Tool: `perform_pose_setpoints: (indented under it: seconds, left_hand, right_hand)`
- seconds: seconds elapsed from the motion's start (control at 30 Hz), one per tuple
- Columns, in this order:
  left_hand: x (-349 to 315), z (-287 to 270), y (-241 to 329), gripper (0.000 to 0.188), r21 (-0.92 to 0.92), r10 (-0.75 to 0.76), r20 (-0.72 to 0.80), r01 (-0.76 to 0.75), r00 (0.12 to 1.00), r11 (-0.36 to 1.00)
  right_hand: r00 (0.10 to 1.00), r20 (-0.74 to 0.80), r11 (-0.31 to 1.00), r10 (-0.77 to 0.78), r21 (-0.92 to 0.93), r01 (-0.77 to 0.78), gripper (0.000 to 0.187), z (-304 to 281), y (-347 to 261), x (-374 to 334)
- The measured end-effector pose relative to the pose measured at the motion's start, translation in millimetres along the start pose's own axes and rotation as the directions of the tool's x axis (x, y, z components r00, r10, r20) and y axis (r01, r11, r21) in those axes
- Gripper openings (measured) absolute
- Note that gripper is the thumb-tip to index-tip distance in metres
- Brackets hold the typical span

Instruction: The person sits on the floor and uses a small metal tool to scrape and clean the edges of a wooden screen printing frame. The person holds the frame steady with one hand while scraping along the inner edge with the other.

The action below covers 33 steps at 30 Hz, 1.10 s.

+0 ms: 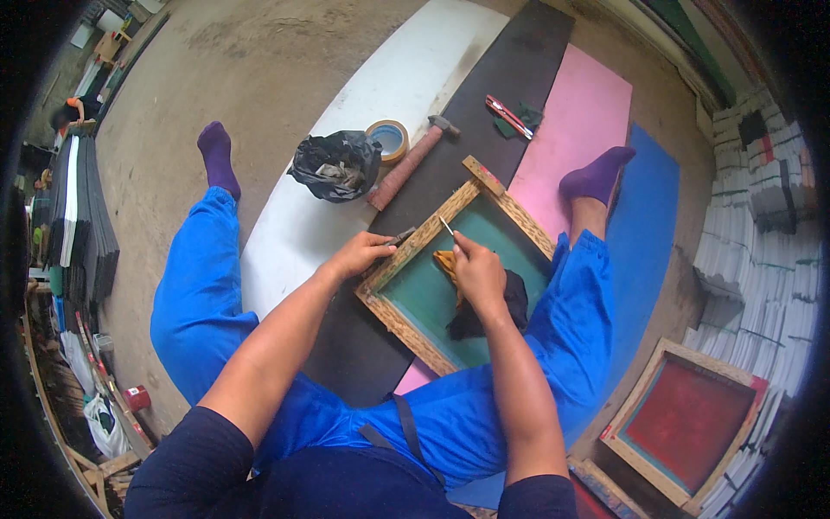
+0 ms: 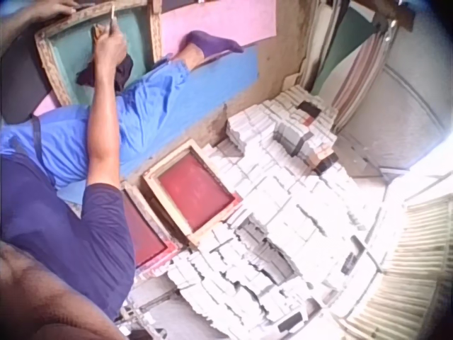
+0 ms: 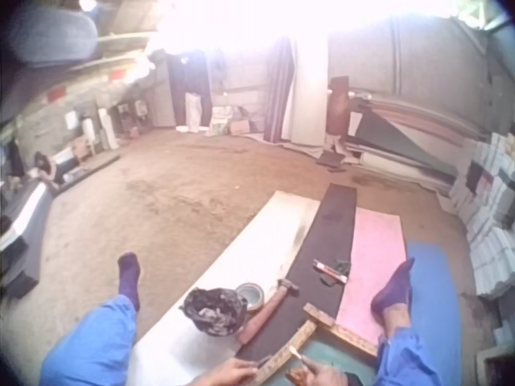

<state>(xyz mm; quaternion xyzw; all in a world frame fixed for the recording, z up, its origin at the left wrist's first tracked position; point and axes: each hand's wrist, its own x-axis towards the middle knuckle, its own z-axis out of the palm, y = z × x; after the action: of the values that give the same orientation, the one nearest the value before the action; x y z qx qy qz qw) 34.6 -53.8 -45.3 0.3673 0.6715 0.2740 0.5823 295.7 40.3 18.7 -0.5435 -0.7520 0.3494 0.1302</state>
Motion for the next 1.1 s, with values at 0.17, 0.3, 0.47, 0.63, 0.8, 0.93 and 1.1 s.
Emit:
perform_pose_setpoints:
  seconds: [0.17,0.3,0.47,0.63,0.8,0.93,1.1]
  left_hand:
    - [-2.2,-1.2,1.3,0.056,0.000,0.031,-0.003,-0.031,1.000,1.000]
    - [-11.1,-0.1,20.8,0.057,-0.046,-0.030,0.040,0.032,0.999,0.998]
    - [-11.7,-1.7,17.7,0.053,-0.070,-0.035,0.036,0.037,0.999,0.997]
    - [-5.5,2.6,7.4,0.050,-0.052,0.043,0.006,-0.042,0.999,0.998]
    - [-2.6,4.2,2.5,0.049,-0.124,0.075,0.031,-0.071,0.997,0.990]
    - [1.9,0.8,-0.3,0.050,0.039,0.028,-0.010,-0.028,1.000,0.999]
    - [6.5,2.5,-2.7,0.051,-0.001,0.030,0.005,-0.030,1.000,1.000]
  right_hand:
    - [0.999,0.026,0.973,-0.025,-0.228,0.030,0.031,-6.4,-20.0,-7.2]
    - [0.999,0.030,0.942,-0.032,-0.332,0.040,0.030,-7.1,-24.4,-7.1]
    - [0.997,0.038,0.903,-0.069,-0.423,0.079,0.034,-1.3,-32.1,-9.1]
    - [0.987,0.146,0.849,0.072,-0.528,0.016,0.043,1.0,-52.5,-6.0]
    - [0.982,0.159,0.929,0.105,-0.368,-0.039,0.041,5.0,-38.9,0.3]
    - [0.991,0.134,0.967,0.026,-0.255,0.009,0.036,2.6,-25.2,-5.9]
    - [0.999,0.039,0.966,0.035,0.256,-0.044,0.033,21.0,11.4,-2.8]
